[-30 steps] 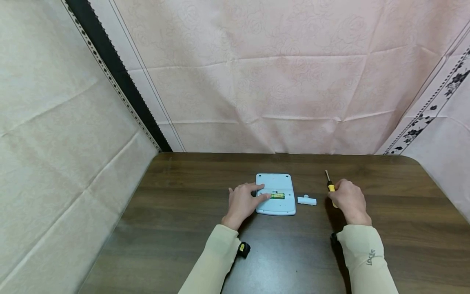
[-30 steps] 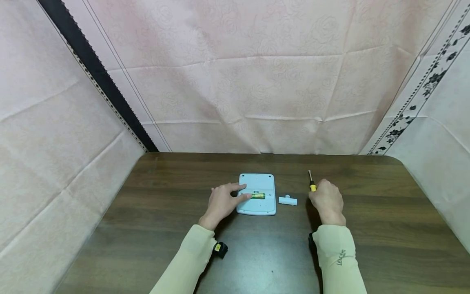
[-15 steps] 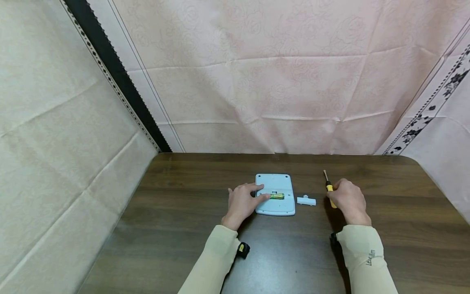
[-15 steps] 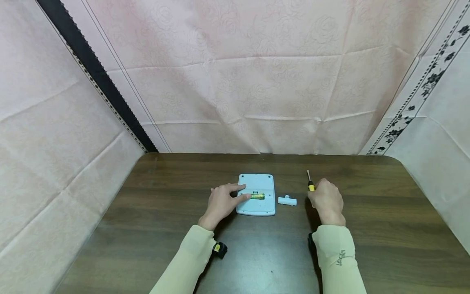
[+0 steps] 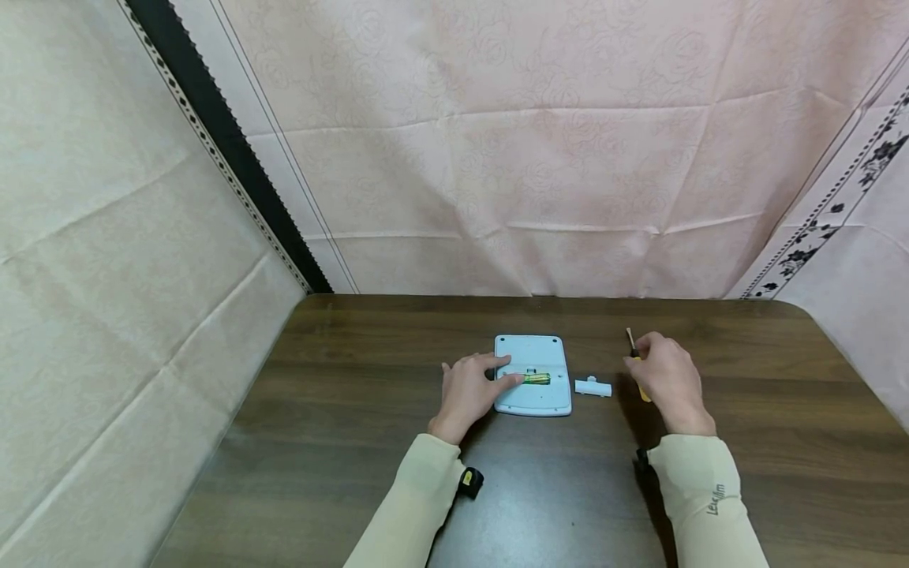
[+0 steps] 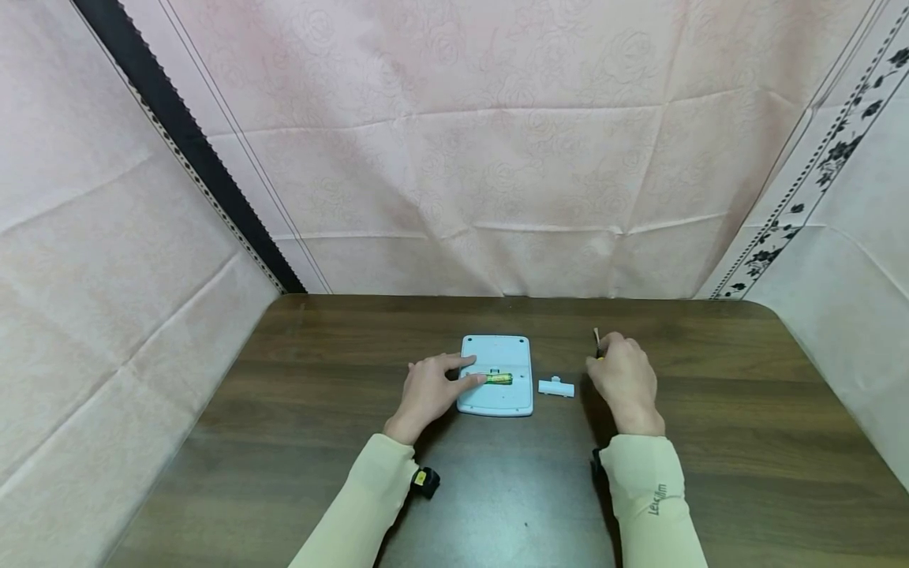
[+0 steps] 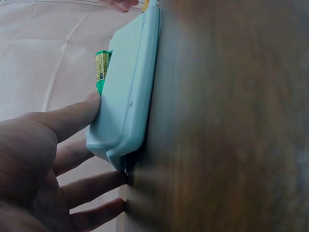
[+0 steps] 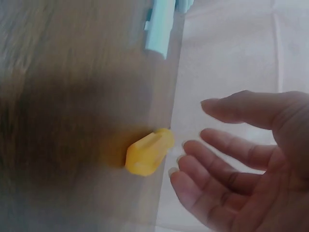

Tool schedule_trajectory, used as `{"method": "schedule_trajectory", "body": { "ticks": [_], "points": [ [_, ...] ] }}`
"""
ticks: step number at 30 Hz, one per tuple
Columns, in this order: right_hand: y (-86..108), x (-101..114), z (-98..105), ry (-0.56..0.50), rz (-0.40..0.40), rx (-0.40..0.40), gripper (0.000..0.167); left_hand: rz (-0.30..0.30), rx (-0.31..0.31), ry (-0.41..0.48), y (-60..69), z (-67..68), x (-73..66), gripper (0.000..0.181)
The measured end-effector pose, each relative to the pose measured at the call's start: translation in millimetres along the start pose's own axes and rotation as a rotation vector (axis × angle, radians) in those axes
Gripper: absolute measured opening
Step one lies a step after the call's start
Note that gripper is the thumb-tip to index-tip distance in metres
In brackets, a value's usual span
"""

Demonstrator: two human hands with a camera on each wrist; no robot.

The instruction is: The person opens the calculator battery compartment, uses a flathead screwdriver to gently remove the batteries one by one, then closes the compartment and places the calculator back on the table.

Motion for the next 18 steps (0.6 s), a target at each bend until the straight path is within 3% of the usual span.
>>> {"method": "schedule_trajectory", "body": {
  "ticks": [11,18],
  "points": [
    [3.3,18.7,-11.1,-0.043,0.170,0.008,0.037,0.007,0.002,0.001,-1.1,0.3,0.0,0.042],
    [8.6,35.5,-23.0,-0.077,0.285,0.057,0.035,0.006,0.003,0.004,0.6,1.8,-1.0,0.042]
  ]
}}
Point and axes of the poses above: each hand's wrist, its own y-axis away from the middle knuckle, its own z-axis out of the back of the hand, x = y × z, the point moved 3 cm from there along -y, towards the middle knuckle, and after that the axes turned 10 degrees about -z, right-handed, at the moved point
